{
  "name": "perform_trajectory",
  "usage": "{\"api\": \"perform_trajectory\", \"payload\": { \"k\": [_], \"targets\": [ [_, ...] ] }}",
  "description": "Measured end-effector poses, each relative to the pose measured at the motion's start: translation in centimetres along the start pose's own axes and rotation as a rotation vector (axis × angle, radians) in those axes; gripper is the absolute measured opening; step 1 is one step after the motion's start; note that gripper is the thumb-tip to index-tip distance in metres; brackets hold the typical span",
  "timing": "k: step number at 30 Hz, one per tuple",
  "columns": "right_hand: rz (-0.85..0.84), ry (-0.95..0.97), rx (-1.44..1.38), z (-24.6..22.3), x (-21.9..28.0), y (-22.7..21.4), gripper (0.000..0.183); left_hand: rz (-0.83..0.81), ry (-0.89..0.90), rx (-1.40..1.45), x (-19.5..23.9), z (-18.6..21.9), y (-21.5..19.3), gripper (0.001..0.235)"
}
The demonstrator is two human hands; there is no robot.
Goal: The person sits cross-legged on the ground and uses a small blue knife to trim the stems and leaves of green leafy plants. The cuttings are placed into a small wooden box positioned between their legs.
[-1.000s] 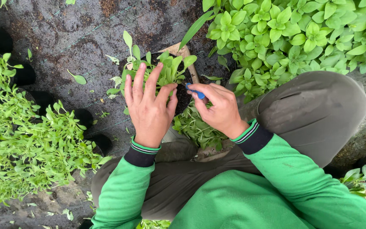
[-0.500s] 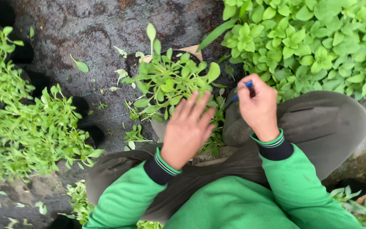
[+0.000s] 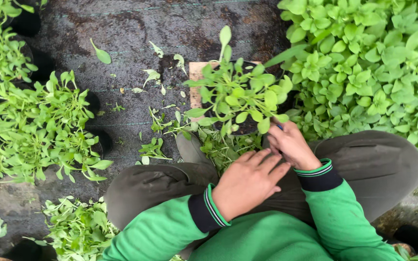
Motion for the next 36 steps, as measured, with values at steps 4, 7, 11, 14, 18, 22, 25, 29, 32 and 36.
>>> {"api": "perform_trajectory", "payload": {
  "k": [4,7,11,14,18,22,25,29,32,36],
  "targets": [
    [-0.022,-0.016,-0.135,2.1,-1.0,-1.9,0.004,0.089,0.006,0.025,0.2,0.1,-1.8,0.054],
    [-0.062,-0.805,0.671,-0.3,0.9,-1.8,0.016,0.244,-0.015,0.041,0.4,-0.3,-4.0,0.05],
    [0.023,-0.636,0.318,-0.8,-1.3,-4.2,0.026,0.409,-0.097,0.111,2.9,-1.9,-6.1,0.049],
    [-0.121,-0.244,-0.203,-2.7,-3.3,-3.1,0.02,0.527,-0.158,0.154,5.5,-3.0,-7.1,0.041],
    [-0.175,-0.177,0.029,-9.7,-5.6,2.8,0.024,0.623,-0.143,0.288,8.2,-3.3,-8.1,0.035],
    [-0.162,-0.042,0.328,-14.5,-11.9,11.9,0.029,0.733,-0.207,0.565,9.7,-5.3,-9.7,0.036],
    [-0.285,0.038,0.394,-15.2,-18.6,20.5,0.033,0.875,-0.348,0.953,10.4,-7.2,-10.2,0.029],
    [-0.471,0.059,0.278,-12.1,-29.0,32.2,0.032,1.016,-0.606,1.187,9.1,-10.8,-8.2,0.026],
    [-0.496,0.033,0.227,-7.7,-36.1,39.7,0.028,1.039,-0.721,1.237,7.3,-12.9,-5.7,0.022],
    [-0.535,0.07,0.045,-0.9,-41.9,46.3,0.035,1.171,-0.74,1.018,6.0,-15.0,-3.7,0.015]
  ]
}}
Point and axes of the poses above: each hand's wrist, its own x-axis away from the middle knuckle, its own y-axis out of the palm, z = x × y, the point moved 6 cm from there along -x, towards the middle knuckle, and after that the axes turned 4 degrees about -x, right-handed, at the moved point
